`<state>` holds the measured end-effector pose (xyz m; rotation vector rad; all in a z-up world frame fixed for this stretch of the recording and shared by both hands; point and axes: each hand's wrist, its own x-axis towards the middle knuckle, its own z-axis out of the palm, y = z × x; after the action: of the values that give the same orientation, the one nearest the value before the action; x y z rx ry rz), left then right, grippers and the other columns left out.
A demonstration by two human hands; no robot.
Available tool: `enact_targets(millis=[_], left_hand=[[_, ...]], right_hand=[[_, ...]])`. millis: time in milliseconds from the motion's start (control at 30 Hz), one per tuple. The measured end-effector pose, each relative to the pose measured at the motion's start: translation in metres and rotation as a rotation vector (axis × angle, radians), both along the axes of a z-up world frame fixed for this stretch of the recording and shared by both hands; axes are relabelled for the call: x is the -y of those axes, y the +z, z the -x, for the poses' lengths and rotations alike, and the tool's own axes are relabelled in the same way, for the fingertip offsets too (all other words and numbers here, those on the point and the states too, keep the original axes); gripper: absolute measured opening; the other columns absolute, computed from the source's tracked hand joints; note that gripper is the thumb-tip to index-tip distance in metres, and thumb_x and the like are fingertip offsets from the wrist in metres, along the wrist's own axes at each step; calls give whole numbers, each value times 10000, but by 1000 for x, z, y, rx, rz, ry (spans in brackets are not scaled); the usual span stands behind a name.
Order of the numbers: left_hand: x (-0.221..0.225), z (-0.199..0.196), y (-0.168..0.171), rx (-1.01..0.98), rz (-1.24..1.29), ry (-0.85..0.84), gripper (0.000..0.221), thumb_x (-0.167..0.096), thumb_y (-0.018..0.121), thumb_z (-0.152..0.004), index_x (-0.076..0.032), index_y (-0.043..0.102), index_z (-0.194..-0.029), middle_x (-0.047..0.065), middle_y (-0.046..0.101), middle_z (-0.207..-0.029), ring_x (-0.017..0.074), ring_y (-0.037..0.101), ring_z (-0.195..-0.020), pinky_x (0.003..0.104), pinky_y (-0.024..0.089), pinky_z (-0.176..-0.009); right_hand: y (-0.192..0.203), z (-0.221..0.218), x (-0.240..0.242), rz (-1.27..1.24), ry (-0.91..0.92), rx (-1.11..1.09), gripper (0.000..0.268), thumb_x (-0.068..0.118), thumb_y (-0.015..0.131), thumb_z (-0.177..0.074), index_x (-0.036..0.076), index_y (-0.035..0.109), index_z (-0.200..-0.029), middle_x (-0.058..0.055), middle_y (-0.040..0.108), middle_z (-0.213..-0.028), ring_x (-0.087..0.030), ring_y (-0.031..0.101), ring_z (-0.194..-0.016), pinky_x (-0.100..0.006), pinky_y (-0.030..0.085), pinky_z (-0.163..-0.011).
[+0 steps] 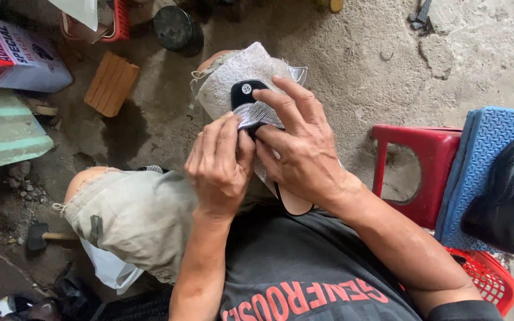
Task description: Adjusting and fitting a decorative strap onto a sandal sole in a shoe repair shop.
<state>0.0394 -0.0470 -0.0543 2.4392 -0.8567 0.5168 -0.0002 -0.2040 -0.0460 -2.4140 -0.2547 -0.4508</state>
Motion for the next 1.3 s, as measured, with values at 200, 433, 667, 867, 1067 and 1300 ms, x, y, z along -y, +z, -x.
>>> enact_targets(millis=[200,433,667,867,1067,1300], left_hand=[[2,2,2,-16,2,-18,170,-56,519,-1064,9,664,-1125,144,694,-1086,305,699,-878,407,572,-819],[-1,5,8,-89,15,-42,192,-174,645,-1069,-22,712,-1164,137,698,-1135,311,712,-901,401,588,-811],[-1,4,12,-127,-58,-81,176,-60,587,-1067,7,661,-1212,183,679,-1164,346,700,-952,442,569,-834],[9,5,8,5,-46,-2,148,-94,599,-1056,-3,714,-1075,142,720,-1080,279,736,-870,386,593,-785],[9,11,-1,16,-1,41,164,-81,565,-1062,26,687,-1083,141,716,-1078,274,738,-879,378,594,-786],[-1,-1,21,-35,-89,-146,200,-66,585,-1075,-5,684,-1238,173,683,-1248,357,643,-1227,459,527,-1015]], right_hand=[[0,6,-3,29,-67,-22,108,85,681,-964,78,680,-856,-110,585,-1356,-379,461,-1366,-558,442,-1087],[3,12,3,-91,-94,-62,123,135,695,-1036,19,733,-1047,-176,532,-1474,-388,477,-1386,-508,456,-1161],[-1,6,0,-336,-169,-161,80,152,789,-954,73,789,-965,-129,601,-1426,-333,518,-1335,-448,471,-1127],[-2,9,-1,-13,-172,-33,162,99,725,-964,69,638,-829,-132,523,-1472,-357,464,-1380,-516,459,-1103],[0,12,-2,5,-164,-23,148,73,722,-948,64,635,-829,-116,537,-1463,-356,462,-1382,-528,442,-1099],[-11,15,10,-183,-68,-92,100,116,707,-985,64,715,-899,-132,569,-1404,-387,497,-1331,-503,454,-1122]])
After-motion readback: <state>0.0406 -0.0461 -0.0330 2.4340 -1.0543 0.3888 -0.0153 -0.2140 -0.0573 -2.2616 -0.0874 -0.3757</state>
